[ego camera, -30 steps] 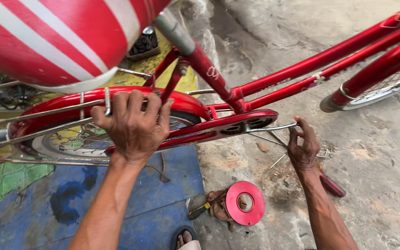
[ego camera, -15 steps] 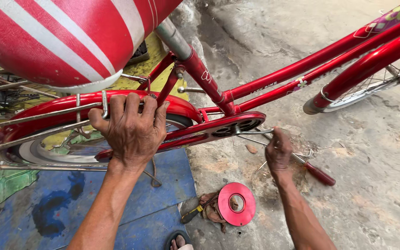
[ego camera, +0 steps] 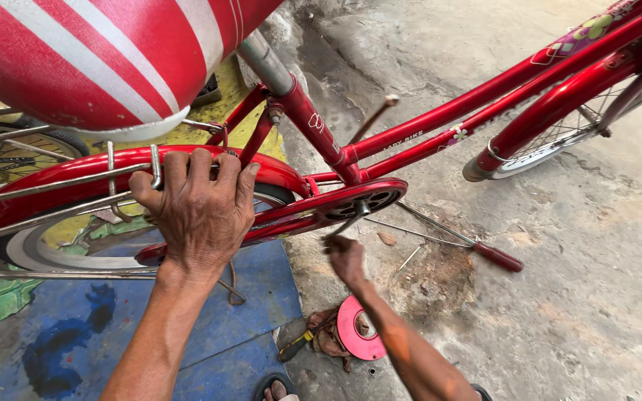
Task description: The person uses a T-wrench to tighten the crank arm bolt on a red bicycle, then uses a hammer to tap the crank arm into place. They continue to tighten the bolt and check the chain tension with a screwdriver.
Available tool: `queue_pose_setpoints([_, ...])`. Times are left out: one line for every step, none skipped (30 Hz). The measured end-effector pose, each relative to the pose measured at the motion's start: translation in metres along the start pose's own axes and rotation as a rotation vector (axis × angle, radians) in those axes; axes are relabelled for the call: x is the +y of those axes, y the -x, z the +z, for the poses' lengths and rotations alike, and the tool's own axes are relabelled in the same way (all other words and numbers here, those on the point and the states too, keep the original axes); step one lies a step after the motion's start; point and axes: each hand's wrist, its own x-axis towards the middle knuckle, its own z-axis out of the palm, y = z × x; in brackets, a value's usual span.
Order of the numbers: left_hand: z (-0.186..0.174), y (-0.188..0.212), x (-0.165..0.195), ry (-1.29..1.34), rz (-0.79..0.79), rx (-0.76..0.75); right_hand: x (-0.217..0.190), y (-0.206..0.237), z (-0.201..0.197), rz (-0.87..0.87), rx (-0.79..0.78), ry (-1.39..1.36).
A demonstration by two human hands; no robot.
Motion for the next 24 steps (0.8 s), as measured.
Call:
queue_pose_setpoints([-0.001, 0.000, -0.001, 0.003, 0.007, -0.003, -0.008, 0.004, 0.012, 0.136, -0.063, -0.014])
queue_pose_setpoints([-0.001, 0.001, -0.001, 0.006, 0.014, -0.006, -0.017, 0.011, 0.018, 0.134, -0.102, -0.133])
queue_pose_setpoints([-0.002, 0.002, -0.002, 0.009, 0.020, -0.010, -0.028, 0.018, 0.023, 0.132, -0.140, -0.251])
queue_pose_setpoints([-0.003, 0.003, -0.002, 0.016, 0.016, -0.014, -0.039, 0.024, 0.027, 0.114, -0.177, -0.332])
queue_pose_setpoints([-0.003, 0.003, -0.002, 0.022, 0.013, -0.016, -0.051, 0.029, 0.029, 0.094, -0.214, -0.414])
queue_pose_setpoints([-0.003, 0.003, -0.002, 0.028, 0.009, -0.018, -0.063, 0.035, 0.029, 0.078, -0.224, -0.549])
queue_pose_setpoints([-0.003, 0.004, -0.002, 0.030, 0.004, -0.019, -0.074, 0.042, 0.028, 0.062, -0.234, -0.683])
queue_pose_setpoints([-0.003, 0.004, -0.001, 0.034, 0.000, -0.020, -0.084, 0.048, 0.024, 0.047, -0.241, -0.817])
queue_pose_setpoints([-0.002, 0.003, -0.001, 0.037, -0.004, -0.020, -0.093, 0.050, 0.017, 0.037, -0.209, -0.896])
queue_pose_setpoints([-0.001, 0.003, -0.001, 0.035, -0.005, -0.018, -0.102, 0.050, 0.009, 0.028, -0.177, -0.975])
queue_pose_setpoints([-0.001, 0.003, -0.001, 0.032, -0.007, -0.018, -0.109, 0.047, 0.000, 0.021, -0.145, -1.055])
queue_pose_setpoints([0.000, 0.003, -0.001, 0.029, -0.008, -0.016, -0.115, 0.044, -0.011, -0.009, -0.073, -1.082])
queue_pose_setpoints([0.001, 0.003, -0.001, 0.025, -0.006, -0.013, -0.119, 0.038, -0.026, -0.039, -0.002, -1.108])
queue_pose_setpoints([0.001, 0.004, -0.002, 0.022, -0.006, -0.012, -0.121, 0.031, -0.044, -0.103, 0.068, -1.106])
queue_pose_setpoints([0.001, 0.004, -0.002, 0.018, -0.006, -0.013, -0.121, 0.023, -0.063, -0.164, 0.138, -1.103])
queue_pose_setpoints([0.002, 0.005, -0.002, 0.023, -0.009, -0.018, -0.119, 0.016, -0.080, -0.125, 0.263, -1.058])
queue_pose_setpoints([0.002, 0.005, -0.002, 0.028, -0.012, -0.024, -0.115, 0.009, -0.099, -0.086, 0.386, -1.009])
queue_pose_setpoints([0.003, 0.006, -0.002, 0.033, -0.015, -0.026, -0.111, -0.003, -0.119, -0.119, 0.471, -1.012])
queue_pose_setpoints([0.004, 0.005, -0.002, 0.026, -0.019, -0.029, -0.104, -0.012, -0.139, -0.154, 0.554, -1.015])
queue_pose_setpoints([0.004, 0.006, -0.002, 0.020, -0.023, -0.034, -0.094, -0.017, -0.157, -0.154, 0.548, -0.866])
queue_pose_setpoints([0.005, 0.007, -0.001, 0.017, -0.027, -0.041, -0.083, -0.024, -0.168, -0.151, 0.542, -0.716])
queue_pose_setpoints([0.006, 0.007, 0.000, 0.035, -0.029, -0.029, -0.070, -0.031, -0.172, -0.149, 0.537, -0.566])
queue_pose_setpoints([0.007, 0.006, 0.000, 0.051, -0.028, -0.012, -0.055, -0.036, -0.173, -0.134, 0.571, -0.471])
queue_pose_setpoints([0.007, 0.006, 0.000, 0.067, -0.031, 0.002, -0.040, -0.037, -0.174, -0.116, 0.601, -0.374])
